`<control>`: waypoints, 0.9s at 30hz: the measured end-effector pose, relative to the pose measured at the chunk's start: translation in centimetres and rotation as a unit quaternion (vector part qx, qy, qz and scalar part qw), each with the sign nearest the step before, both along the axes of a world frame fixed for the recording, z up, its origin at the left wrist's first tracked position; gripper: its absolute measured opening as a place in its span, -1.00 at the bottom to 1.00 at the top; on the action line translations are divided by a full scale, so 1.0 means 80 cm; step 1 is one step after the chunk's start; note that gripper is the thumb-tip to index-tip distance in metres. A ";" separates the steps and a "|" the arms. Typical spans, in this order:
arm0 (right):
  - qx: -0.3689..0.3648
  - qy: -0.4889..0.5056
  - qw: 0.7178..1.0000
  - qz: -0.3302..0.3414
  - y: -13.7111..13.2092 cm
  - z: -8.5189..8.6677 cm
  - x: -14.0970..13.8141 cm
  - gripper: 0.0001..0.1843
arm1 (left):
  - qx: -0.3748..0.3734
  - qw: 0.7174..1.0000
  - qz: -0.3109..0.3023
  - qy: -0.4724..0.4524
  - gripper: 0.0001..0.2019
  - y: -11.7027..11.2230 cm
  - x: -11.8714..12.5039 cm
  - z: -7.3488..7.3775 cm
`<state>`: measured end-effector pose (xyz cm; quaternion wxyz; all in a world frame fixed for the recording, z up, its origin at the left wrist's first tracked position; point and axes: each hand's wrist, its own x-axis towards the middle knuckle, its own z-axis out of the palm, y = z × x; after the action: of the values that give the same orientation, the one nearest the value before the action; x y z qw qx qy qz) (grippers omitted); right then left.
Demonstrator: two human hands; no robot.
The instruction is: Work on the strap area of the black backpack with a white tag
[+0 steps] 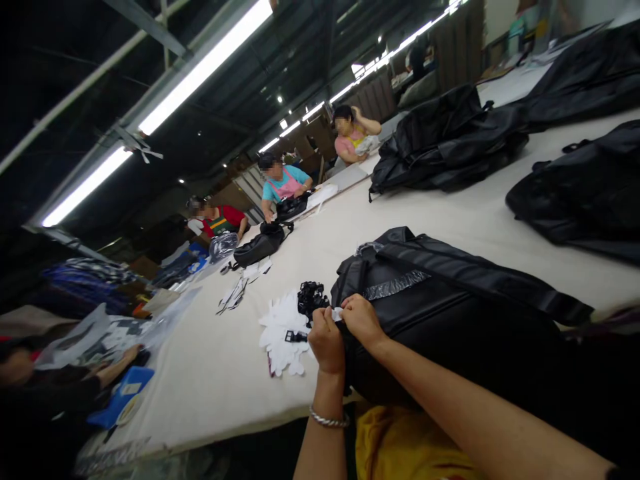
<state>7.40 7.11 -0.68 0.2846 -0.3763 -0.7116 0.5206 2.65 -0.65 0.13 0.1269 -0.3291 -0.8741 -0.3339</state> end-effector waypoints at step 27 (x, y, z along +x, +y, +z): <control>0.106 -0.006 0.992 0.073 0.004 -0.004 0.007 -0.83 | -0.019 0.997 -0.031 -0.070 -0.77 0.000 -0.031 0.035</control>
<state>7.96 7.44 -0.97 0.2803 -0.2942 -0.7900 0.4590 0.17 -0.64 2.94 0.0491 -0.3342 -0.8765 -0.3430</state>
